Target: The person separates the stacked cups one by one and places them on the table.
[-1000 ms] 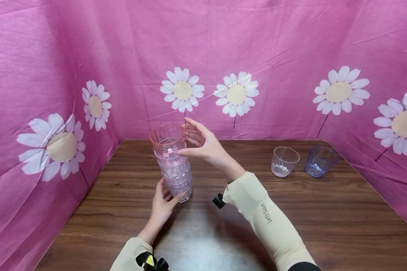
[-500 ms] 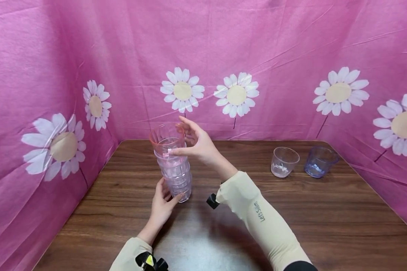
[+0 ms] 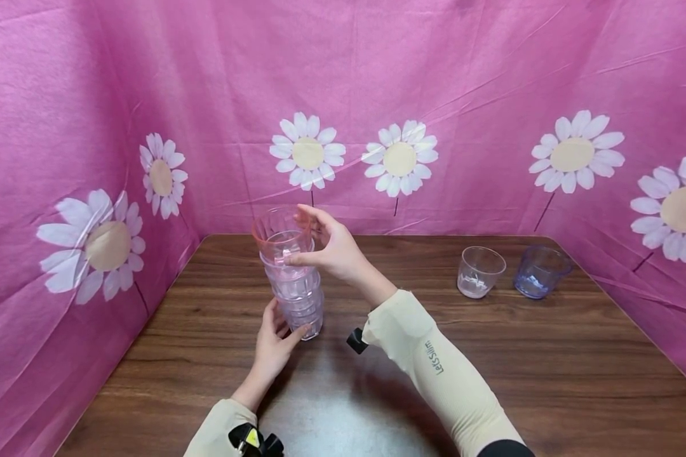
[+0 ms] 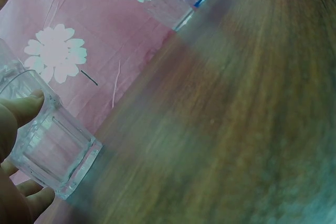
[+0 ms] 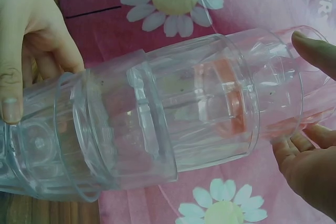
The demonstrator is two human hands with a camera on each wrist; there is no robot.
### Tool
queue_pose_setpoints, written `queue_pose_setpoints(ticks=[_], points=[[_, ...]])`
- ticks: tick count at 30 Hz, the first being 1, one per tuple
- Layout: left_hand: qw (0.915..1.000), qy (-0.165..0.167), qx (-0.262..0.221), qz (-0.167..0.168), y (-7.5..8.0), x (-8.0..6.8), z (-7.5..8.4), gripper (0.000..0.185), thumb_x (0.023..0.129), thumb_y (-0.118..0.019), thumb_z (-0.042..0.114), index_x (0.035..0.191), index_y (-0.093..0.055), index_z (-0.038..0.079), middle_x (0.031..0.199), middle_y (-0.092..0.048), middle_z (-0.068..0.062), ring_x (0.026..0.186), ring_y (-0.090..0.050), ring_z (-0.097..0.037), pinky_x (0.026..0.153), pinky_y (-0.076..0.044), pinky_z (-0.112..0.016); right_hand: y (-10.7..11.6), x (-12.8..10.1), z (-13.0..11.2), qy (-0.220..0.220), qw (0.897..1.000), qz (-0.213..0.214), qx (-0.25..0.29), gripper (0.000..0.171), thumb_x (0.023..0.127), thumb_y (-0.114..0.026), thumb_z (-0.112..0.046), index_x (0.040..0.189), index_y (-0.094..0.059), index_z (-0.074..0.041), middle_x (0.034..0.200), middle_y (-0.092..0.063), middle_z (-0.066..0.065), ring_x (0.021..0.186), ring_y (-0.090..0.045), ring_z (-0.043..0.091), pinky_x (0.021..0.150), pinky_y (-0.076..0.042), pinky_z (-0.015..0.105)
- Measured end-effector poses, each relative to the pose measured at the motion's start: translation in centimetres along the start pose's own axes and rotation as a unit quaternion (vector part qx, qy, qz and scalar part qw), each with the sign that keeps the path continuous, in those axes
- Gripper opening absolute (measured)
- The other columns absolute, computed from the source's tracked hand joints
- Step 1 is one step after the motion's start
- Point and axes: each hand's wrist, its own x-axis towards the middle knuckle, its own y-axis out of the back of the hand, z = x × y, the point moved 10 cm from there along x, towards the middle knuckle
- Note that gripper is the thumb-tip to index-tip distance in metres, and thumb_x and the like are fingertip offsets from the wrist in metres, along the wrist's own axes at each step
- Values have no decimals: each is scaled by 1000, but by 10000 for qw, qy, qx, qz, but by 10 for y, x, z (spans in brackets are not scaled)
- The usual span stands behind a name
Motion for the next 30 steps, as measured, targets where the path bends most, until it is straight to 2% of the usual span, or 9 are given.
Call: queue_pose_setpoints(ticks=[15,26,30], points=[[10000,41,30,-3,1,0,0,75,83,-76,-6,142,-30,-12,135,-45,-38,119,-51,-53,99,-47,-60,3,0,3,86,9995,271,134,83,70,-86,5,143,-48,0,133,-58,16,122,-57,24,106,-44,27],[10000,74,30,7,1,1,-2,76,83,-76,-5,142,-30,-12,135,-45,-38,120,-51,-53,100,-46,-60,4,0,-3,166,9976,450,503,82,69,-84,11,142,-48,2,133,-57,21,122,-56,22,106,-44,27],[10000,64,36,-3,0,0,-2,76,83,-76,-5,142,-30,-12,134,-46,-37,120,-51,-53,99,-46,-60,6,1,-8,331,9955,575,678,82,68,-83,14,141,-48,4,132,-58,21,121,-56,22,105,-46,30]])
